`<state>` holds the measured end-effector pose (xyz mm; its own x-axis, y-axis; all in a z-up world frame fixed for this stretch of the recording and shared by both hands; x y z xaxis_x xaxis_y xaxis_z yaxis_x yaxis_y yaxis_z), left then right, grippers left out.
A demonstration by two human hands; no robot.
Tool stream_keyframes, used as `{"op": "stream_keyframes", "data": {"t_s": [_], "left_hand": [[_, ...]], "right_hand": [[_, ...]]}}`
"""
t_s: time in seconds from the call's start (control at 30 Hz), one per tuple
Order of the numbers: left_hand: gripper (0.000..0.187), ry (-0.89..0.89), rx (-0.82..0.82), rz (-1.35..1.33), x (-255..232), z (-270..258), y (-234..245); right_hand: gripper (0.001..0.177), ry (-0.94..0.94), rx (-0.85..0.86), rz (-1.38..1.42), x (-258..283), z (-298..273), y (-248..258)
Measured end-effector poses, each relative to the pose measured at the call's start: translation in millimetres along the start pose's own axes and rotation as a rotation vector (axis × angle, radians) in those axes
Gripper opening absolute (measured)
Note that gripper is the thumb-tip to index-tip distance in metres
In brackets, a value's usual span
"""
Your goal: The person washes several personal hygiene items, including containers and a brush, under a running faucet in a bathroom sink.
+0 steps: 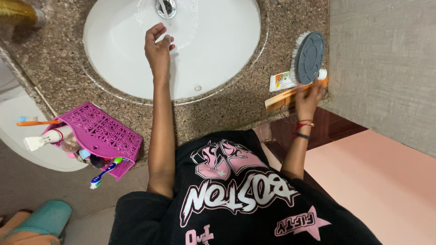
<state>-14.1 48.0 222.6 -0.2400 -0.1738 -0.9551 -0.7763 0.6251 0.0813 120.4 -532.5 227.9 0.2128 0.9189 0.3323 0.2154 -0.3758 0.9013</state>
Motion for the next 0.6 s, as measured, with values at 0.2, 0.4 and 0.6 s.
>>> {"op": "stream_keyframes", "data": {"t_s": [0.2,0.4,0.6], "left_hand": [[0.035,0.007,-0.007,0.016,-1.4,-4.3,2.4],[0.035,-0.046,0.045,0.079,0.6,-11.7,-14.7],[0.029,-0.181,0.253,0.35,-16.6,-69.1,-86.4]], "right_hand": [[0.138,-0.133,-0.042,-0.057,-27.4,-4.7,-10.8],[0.126,-0.063,-0.135,-0.168,-42.5,22.3,-17.5],[0.139,-0.354,0.012,0.182,-30.0,17.8,-11.5]]}}
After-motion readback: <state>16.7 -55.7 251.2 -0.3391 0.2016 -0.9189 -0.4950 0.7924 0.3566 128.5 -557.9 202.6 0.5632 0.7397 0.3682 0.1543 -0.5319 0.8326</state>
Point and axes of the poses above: each hand's wrist, its own z-axis towards the middle knuckle, its own y-axis out of the back of the hand, x = y × z, the point moved 8 cm from there along z, towards the middle knuckle, and after that the axes turned 10 degrees about -y, right-handed, at the moved point
